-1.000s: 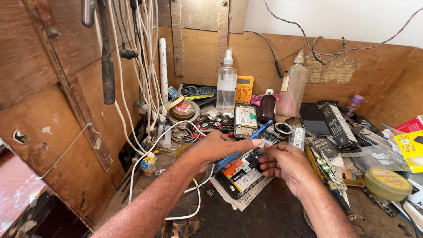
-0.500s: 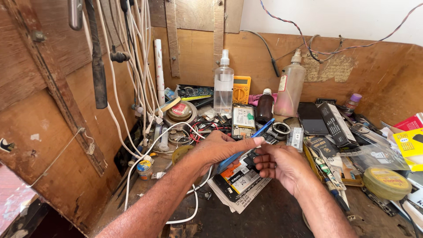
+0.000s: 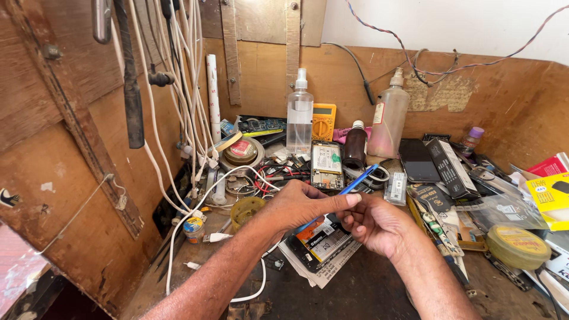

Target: The person uses a blue plastic pry tool to separate the back cover from a smartphone, then reattaches the cover and presses along the edges to secure it. The person handles the phone and the pry tool throughout the process.

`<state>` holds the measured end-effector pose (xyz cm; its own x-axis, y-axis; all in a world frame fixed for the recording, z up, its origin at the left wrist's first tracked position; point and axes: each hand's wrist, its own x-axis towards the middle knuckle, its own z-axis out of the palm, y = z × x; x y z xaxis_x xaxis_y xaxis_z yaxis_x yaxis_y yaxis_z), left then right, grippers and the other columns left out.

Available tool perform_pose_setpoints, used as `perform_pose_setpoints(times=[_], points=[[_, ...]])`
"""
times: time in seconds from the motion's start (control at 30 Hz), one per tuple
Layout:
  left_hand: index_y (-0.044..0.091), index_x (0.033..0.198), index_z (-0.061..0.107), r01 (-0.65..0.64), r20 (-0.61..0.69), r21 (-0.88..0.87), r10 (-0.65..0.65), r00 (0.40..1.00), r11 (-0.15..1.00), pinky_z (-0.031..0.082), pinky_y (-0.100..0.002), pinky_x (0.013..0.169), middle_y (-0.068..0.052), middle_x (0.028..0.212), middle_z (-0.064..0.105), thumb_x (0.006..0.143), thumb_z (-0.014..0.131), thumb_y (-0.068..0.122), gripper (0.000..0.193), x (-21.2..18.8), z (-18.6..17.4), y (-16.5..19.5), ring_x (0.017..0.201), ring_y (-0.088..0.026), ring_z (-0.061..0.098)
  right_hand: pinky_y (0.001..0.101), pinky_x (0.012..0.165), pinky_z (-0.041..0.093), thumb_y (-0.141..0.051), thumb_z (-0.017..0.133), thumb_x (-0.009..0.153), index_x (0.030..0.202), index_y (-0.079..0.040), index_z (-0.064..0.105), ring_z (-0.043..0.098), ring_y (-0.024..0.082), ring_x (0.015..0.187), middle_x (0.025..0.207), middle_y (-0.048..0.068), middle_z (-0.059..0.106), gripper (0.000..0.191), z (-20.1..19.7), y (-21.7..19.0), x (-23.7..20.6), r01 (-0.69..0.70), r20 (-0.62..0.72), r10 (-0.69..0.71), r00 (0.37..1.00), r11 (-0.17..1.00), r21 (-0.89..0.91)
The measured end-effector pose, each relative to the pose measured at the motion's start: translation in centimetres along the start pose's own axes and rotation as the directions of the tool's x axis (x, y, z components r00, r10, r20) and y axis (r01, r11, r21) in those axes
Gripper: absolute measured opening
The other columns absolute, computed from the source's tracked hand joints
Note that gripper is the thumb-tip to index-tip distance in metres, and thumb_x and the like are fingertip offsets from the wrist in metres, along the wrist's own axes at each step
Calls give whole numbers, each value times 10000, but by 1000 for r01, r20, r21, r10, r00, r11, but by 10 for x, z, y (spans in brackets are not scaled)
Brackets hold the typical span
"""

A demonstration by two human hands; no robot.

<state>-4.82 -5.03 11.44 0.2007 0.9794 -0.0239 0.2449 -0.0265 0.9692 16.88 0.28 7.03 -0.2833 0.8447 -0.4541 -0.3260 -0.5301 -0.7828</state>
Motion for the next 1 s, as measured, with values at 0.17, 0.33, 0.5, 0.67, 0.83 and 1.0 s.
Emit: perform_pose_setpoints(times=[0.17, 0.33, 0.5, 0.67, 0.83, 1.0], points=[[10, 871, 781, 14, -30, -15, -15, 999, 1000, 544, -249, 635, -82, 791, 755, 552, 853, 681, 746, -6, -5, 2, 713, -128, 689, 344, 469, 512, -227, 651, 936, 1021, 12, 646, 631, 207, 603, 768, 123, 694, 253, 0, 9, -13, 256, -166, -331, 929, 898, -357], [-20, 876, 793, 36, -22, -128, -39, 999, 991, 498, -262, 585, -53, 737, 703, 581, 861, 655, 740, -11, -17, 5, 676, -135, 630, 468, 927, 515, -298, 768, 831, 1299, -98, 662, 615, 313, 1068, 1167, 148, 697, 520, 5, 7, -37, 402, 246, -597, 763, 141, -905], [10, 881, 761, 99, -100, -163, -116, 988, 982, 481, -255, 547, -24, 702, 682, 597, 877, 598, 663, -14, -22, 7, 622, -115, 618, 454, 1222, 180, -329, 1013, 535, 1593, -215, 325, 139, 309, 1551, 1656, 104, 336, 1268, 15, -13, -53, 481, 493, -86, 866, -125, -868], [25, 860, 760, 81, -95, -210, -103, 990, 974, 489, -235, 540, -15, 686, 672, 631, 880, 573, 606, -13, -23, 9, 589, -95, 603, 429, 1227, 248, -339, 983, 460, 1584, -301, 353, 281, 264, 1501, 1600, 57, 351, 1289, 35, -22, -47, 406, 409, 52, 911, -280, -870], [24, 833, 750, 39, -66, -269, -59, 996, 962, 486, -231, 531, -12, 668, 655, 651, 879, 566, 586, -15, -25, 8, 569, -89, 591, 421, 1176, 333, -400, 999, 441, 1492, -250, 522, 420, 269, 1388, 1413, 24, 587, 1163, 43, -25, -57, 458, 495, -42, 868, -316, -831], [40, 819, 746, 44, -108, -248, -73, 992, 968, 489, -218, 525, -8, 660, 662, 650, 872, 564, 564, -14, -23, 10, 563, -80, 602, 395, 1078, 427, -503, 1005, 464, 1393, -249, 611, 495, 246, 1253, 1235, -4, 659, 1041, 43, -23, -76, 219, 308, -172, 936, -401, -890]])
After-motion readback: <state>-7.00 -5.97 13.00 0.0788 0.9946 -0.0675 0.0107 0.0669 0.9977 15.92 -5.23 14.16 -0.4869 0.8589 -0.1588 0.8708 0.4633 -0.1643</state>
